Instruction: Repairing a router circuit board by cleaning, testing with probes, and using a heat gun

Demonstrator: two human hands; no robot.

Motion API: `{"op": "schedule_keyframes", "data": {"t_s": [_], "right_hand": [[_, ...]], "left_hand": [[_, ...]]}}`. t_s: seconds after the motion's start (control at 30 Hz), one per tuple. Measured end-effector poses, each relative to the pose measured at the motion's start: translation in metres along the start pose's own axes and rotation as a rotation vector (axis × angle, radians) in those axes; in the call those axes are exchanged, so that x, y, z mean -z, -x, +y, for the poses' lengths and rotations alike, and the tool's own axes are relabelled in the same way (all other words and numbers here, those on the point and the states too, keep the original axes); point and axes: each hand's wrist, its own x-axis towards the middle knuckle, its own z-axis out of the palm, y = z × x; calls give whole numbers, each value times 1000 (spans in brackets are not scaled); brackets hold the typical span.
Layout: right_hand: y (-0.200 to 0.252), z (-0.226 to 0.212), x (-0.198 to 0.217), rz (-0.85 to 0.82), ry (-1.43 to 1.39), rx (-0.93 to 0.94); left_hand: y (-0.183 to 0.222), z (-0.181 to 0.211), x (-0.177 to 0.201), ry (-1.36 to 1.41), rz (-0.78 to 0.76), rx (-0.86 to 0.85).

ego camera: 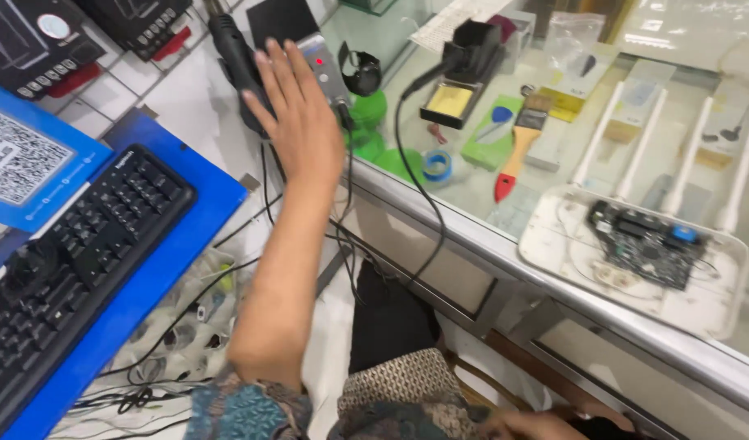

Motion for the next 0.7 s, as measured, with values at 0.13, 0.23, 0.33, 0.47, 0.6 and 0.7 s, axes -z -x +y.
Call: {"op": "schedule_keyframes", "data": {"t_s": [0.13,0.23,0.33,0.47,0.6,0.7], "right_hand": [[-44,-9,-5,-69,-160,1],[-37,-13,-7,-3,-178,-27],[-28,-8,-4,24,-173,-34],[-24,-1,0,75,-160,58],[-22,4,1,91,-92,60],[-29,9,0,132,-111,65]], "left_hand": [[-20,7,-17,-191,44,-60],[-35,-9,-59,-215,172,-119],[-52,-19,-93,-264,286,-208],[-57,-31,-101,-428,365,-276],[-58,-34,-102,-526,380,-307],[-59,-33,-107,-570,377,-280]]}}
